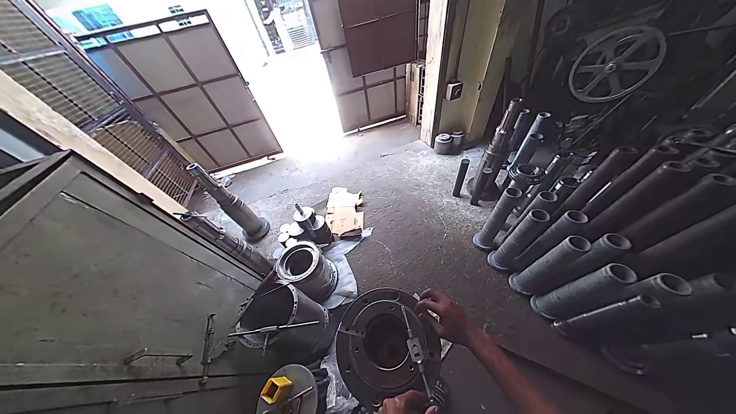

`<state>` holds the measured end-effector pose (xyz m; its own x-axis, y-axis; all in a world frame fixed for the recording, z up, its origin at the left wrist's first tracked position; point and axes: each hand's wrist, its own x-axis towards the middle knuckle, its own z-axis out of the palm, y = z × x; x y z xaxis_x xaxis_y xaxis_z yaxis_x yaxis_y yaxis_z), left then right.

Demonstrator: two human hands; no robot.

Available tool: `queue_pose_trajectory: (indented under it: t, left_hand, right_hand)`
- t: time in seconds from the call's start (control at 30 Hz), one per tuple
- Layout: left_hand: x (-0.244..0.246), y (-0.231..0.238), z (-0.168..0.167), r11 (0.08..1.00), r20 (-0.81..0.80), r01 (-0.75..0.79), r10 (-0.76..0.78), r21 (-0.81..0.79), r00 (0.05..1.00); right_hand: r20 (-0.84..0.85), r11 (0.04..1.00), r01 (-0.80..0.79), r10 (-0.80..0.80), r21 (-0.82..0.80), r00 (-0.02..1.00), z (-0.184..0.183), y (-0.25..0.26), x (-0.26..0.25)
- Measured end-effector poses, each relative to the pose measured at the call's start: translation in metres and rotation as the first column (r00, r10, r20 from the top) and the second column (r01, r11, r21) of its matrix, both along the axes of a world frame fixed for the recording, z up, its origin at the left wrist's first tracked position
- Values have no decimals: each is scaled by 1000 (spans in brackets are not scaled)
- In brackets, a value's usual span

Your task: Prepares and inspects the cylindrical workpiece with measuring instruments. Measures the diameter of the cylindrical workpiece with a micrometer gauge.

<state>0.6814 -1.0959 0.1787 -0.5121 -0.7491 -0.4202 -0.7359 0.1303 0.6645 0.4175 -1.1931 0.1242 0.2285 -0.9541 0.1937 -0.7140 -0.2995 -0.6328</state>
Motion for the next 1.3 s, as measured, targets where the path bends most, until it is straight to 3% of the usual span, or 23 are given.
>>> queue_pose_trajectory:
  t: [0.2, 0.4, 0.57, 0.73, 0.9, 1.0, 1.1, 1.2, 1.3]
  left_hand:
    - [-9, 6, -1, 991, -6, -101, 101, -84, 995]
    - [-27, 2, -10, 996, 33, -49, 47, 79, 998]
    - [-18, 1, -13, 989, 11, -131, 130, 70, 991]
    - [19, -12, 2, 958, 119, -143, 177, -250, 977]
    - [33, -41, 2, 920, 136, -75, 136, -384, 981]
    - [35, -79, -9, 863, 130, -37, 118, -504, 984]
    - [21, -132, -11, 892, 140, 50, 15, -450, 990]
    - [23, -138, -13, 905, 69, 51, -25, -421, 997]
    - [40, -92, -18, 872, -113, -80, 29, -484, 993]
  right_hand:
    - [-34, 972, -217, 214, -94, 976, 10, -24, 15]
    - [-154, 896, -442, 432, -36, 889, 22, -37, 22]
    - [-233, 881, -473, 456, -20, 859, 29, -45, 8]
    - [-265, 938, -347, 330, -20, 906, 26, -7, -13]
    - [-227, 1000, 23, -25, -9, 974, 26, 50, 6]
    - [-221, 966, 249, -230, 63, 948, 30, 88, 29]
    - [-159, 881, 432, -407, 191, 900, 41, 124, 68]
    - [-151, 882, 396, -368, 256, 918, 41, 128, 61]
    - [-169, 917, 342, -311, 207, 935, 26, 95, 28]
